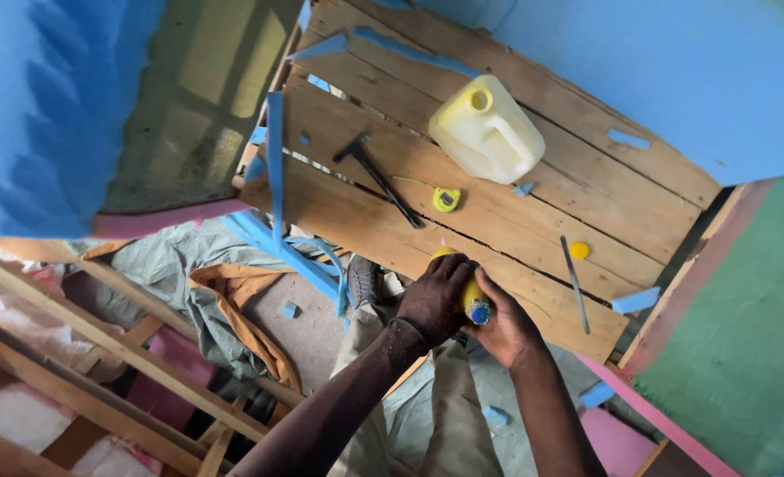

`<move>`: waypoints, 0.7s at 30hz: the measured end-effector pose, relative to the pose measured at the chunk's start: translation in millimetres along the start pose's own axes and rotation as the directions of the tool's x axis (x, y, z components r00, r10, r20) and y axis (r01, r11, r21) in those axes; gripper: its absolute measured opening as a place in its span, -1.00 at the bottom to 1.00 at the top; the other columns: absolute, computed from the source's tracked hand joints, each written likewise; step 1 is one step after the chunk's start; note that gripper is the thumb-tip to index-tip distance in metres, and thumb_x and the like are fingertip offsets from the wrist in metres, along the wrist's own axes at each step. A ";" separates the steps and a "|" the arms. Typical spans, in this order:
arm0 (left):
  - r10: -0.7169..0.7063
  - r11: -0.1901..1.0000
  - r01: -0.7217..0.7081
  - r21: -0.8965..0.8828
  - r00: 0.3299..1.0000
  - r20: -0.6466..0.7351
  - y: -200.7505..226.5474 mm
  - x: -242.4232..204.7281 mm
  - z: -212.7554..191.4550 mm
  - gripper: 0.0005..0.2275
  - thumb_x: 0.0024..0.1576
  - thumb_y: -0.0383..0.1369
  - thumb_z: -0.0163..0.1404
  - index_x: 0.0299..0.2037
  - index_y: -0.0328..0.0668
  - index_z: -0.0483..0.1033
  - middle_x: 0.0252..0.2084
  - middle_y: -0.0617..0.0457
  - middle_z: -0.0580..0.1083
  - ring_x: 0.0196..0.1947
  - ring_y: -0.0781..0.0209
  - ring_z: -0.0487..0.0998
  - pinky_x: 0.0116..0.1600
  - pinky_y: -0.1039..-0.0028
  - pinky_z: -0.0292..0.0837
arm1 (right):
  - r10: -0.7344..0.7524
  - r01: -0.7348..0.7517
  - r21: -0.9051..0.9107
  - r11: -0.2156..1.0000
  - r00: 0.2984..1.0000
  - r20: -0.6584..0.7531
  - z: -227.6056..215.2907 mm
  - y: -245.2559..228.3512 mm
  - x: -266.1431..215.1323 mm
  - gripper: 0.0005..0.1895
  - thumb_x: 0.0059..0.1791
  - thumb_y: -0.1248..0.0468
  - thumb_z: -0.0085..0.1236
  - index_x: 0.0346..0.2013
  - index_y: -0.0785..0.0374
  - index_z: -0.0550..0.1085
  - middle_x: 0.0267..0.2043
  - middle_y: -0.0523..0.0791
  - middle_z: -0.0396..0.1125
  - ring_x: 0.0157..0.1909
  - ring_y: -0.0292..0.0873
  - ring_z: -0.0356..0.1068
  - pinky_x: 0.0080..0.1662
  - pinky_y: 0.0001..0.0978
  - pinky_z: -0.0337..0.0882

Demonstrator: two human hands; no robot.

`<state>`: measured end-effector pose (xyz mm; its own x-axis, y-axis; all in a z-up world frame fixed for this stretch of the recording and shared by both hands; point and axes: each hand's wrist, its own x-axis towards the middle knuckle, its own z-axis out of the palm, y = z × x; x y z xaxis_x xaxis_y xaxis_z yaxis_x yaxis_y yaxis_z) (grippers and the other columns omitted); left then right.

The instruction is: The person pours a liquid from a large white container into a small yellow bottle, then secures the cap. They then pick up a large black foam sheet and use a tape measure and a pencil to measure and mark the foam.

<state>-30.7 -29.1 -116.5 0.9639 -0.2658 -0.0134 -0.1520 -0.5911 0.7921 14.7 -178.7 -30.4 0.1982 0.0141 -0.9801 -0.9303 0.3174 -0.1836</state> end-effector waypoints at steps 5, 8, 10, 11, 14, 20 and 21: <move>-0.087 0.992 0.106 -0.061 0.962 0.258 -14.9 4.2 51.4 -0.03 -0.08 -0.14 0.48 0.57 -0.23 0.28 0.46 -0.32 0.38 0.52 -0.46 0.44 0.51 -0.12 0.57 | -0.077 0.071 -0.133 0.989 0.996 -0.035 -48.2 -2.7 49.8 -0.19 0.01 0.06 0.57 0.51 0.10 0.46 0.42 0.07 0.30 0.38 0.17 0.36 0.29 0.20 0.54; -0.261 0.964 0.255 0.069 0.882 0.393 -13.9 12.6 55.0 0.03 -0.02 -0.18 0.49 0.68 -0.16 0.16 0.63 -0.26 0.25 0.57 -0.44 0.38 0.45 -0.11 0.65 | -0.193 0.157 -0.343 0.926 0.979 -0.072 -100.9 -6.9 110.4 -0.04 -0.04 0.11 0.63 0.61 0.18 0.37 0.44 0.14 0.29 0.39 0.15 0.37 0.24 0.10 0.56; -0.339 0.941 0.299 0.161 0.843 0.418 -28.0 15.0 60.3 0.04 0.00 -0.14 0.49 0.69 -0.16 0.15 0.66 -0.24 0.22 0.59 -0.39 0.37 0.45 -0.10 0.66 | -0.257 0.182 -0.479 0.858 0.962 -0.094 -135.6 -15.0 159.4 0.01 -0.09 0.09 0.67 0.58 0.22 0.38 0.33 0.15 0.39 0.30 0.10 0.46 0.18 -0.01 0.54; -0.419 0.908 0.366 0.204 0.801 0.428 -40.5 15.4 65.8 0.02 0.03 -0.12 0.48 0.69 -0.17 0.16 0.67 -0.25 0.22 0.59 -0.39 0.38 0.45 -0.09 0.65 | -0.337 0.133 -0.758 0.638 0.934 -0.119 -153.7 -19.7 187.5 -0.03 -0.13 -0.07 0.67 0.53 -0.07 0.44 0.36 -0.05 0.46 0.36 -0.03 0.49 0.27 -0.11 0.54; -0.532 0.847 0.451 0.282 0.734 0.421 -57.1 22.2 68.9 -0.03 0.08 -0.08 0.47 0.68 -0.15 0.20 0.67 -0.22 0.23 0.57 -0.36 0.41 0.44 -0.09 0.66 | -0.474 0.094 -0.975 0.203 0.880 -0.014 -180.1 -52.2 232.9 -0.16 -0.15 -0.10 0.61 0.43 -0.26 0.54 0.36 -0.18 0.56 0.42 -0.07 0.54 0.38 -0.11 0.52; -0.602 0.792 0.477 0.382 0.712 0.361 -110.3 20.0 94.6 -0.15 0.12 -0.02 0.42 0.61 -0.05 0.33 0.61 -0.12 0.28 0.46 -0.29 0.52 0.34 -0.04 0.73 | -0.563 0.087 -0.990 -0.114 0.815 0.137 -194.0 -90.2 282.2 -0.31 -0.16 -0.08 0.48 0.30 -0.39 0.58 0.25 -0.22 0.54 0.37 -0.06 0.55 0.38 -0.06 0.48; -0.614 0.782 0.482 0.396 0.703 0.358 -118.5 19.7 99.4 -0.17 0.15 0.00 0.40 0.61 -0.03 0.33 0.61 -0.11 0.27 0.45 -0.29 0.53 0.34 -0.04 0.73 | -0.533 0.090 -0.991 -0.103 0.836 0.131 -194.7 -96.0 282.8 -0.31 -0.12 -0.10 0.43 0.33 -0.47 0.54 0.27 -0.24 0.52 0.38 -0.11 0.54 0.34 -0.07 0.53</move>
<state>-15.4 -39.9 -271.2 0.6933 -0.0961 -0.7142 0.2589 -0.8917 0.3714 100.0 -389.9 -304.7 0.7024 -0.0331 -0.7110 -0.1920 -0.9707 -0.1445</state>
